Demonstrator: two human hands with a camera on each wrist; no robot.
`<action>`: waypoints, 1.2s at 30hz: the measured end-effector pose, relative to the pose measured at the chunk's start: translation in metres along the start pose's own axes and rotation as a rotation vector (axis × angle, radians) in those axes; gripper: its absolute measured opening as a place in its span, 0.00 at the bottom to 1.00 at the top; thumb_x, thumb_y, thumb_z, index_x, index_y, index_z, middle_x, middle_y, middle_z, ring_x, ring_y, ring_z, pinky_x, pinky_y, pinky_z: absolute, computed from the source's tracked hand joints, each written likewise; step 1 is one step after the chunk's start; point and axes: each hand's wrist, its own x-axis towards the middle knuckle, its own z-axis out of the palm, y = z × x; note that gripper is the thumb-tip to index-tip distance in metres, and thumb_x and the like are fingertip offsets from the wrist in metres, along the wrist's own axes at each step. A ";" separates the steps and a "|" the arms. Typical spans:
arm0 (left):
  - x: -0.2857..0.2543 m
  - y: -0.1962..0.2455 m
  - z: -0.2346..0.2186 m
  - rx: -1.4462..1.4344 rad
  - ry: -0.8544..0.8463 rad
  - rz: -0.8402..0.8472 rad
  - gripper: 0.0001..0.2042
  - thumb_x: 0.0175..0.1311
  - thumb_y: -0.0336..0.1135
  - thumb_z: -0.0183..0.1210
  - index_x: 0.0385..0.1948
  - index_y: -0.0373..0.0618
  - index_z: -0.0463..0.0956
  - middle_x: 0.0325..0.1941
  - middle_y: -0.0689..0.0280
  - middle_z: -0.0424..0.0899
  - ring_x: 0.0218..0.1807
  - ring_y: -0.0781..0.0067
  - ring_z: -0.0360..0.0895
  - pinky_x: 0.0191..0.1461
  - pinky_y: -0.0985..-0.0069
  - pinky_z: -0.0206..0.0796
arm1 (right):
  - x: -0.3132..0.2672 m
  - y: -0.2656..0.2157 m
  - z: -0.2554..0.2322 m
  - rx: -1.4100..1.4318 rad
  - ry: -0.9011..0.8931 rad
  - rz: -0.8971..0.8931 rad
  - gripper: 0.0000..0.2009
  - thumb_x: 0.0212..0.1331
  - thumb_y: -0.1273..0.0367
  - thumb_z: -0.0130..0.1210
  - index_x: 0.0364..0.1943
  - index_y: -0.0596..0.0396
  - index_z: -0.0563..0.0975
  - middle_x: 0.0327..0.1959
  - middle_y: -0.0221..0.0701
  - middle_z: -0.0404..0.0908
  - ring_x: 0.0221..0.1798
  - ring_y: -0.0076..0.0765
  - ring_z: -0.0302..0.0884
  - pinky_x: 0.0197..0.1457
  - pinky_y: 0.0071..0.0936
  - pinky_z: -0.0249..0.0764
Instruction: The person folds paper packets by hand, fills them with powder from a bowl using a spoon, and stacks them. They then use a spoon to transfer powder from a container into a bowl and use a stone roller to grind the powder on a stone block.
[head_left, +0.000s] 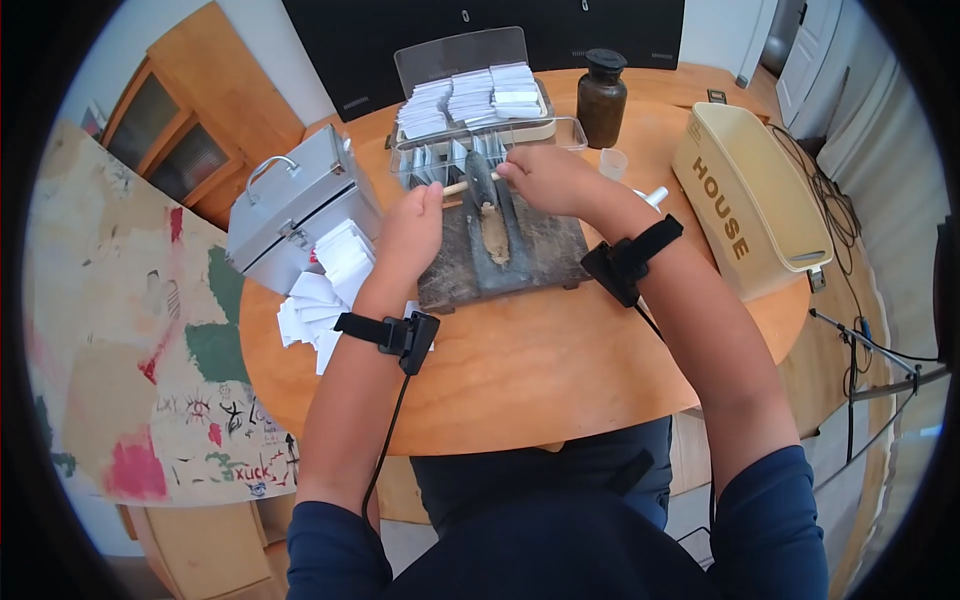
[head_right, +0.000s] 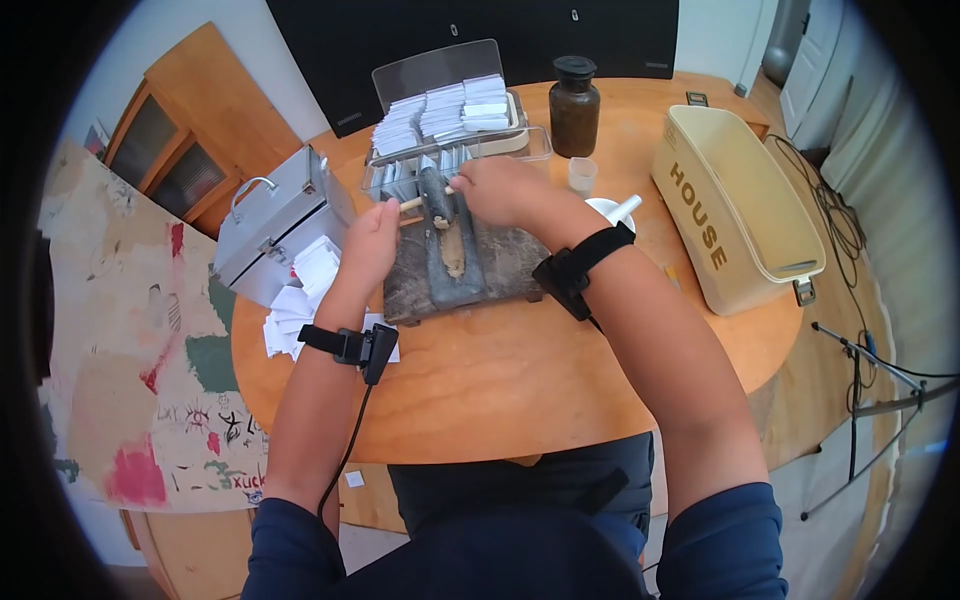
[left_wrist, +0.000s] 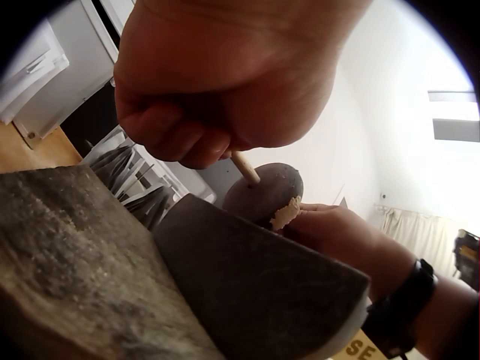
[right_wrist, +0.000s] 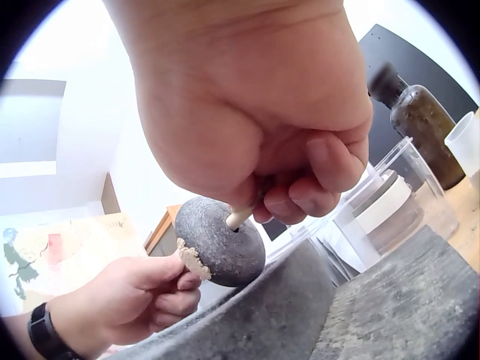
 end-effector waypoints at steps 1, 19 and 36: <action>0.001 -0.001 0.002 0.018 -0.008 -0.018 0.22 0.74 0.50 0.42 0.33 0.37 0.73 0.32 0.47 0.79 0.39 0.44 0.77 0.45 0.59 0.66 | 0.000 0.000 0.002 0.003 -0.002 0.022 0.19 0.71 0.58 0.43 0.33 0.59 0.77 0.34 0.45 0.81 0.41 0.55 0.78 0.47 0.45 0.72; -0.045 0.003 0.011 0.211 0.056 0.066 0.20 0.74 0.47 0.43 0.32 0.40 0.74 0.32 0.45 0.79 0.40 0.38 0.76 0.42 0.52 0.67 | -0.039 -0.015 0.010 -0.061 -0.100 0.096 0.18 0.71 0.57 0.42 0.42 0.54 0.79 0.41 0.45 0.82 0.49 0.55 0.78 0.53 0.47 0.72; -0.090 0.033 0.001 0.120 0.068 0.086 0.16 0.73 0.44 0.46 0.30 0.41 0.71 0.25 0.48 0.76 0.33 0.38 0.74 0.34 0.53 0.63 | -0.072 -0.017 0.013 0.120 -0.060 0.079 0.16 0.70 0.58 0.43 0.38 0.57 0.75 0.36 0.48 0.81 0.43 0.61 0.77 0.46 0.50 0.71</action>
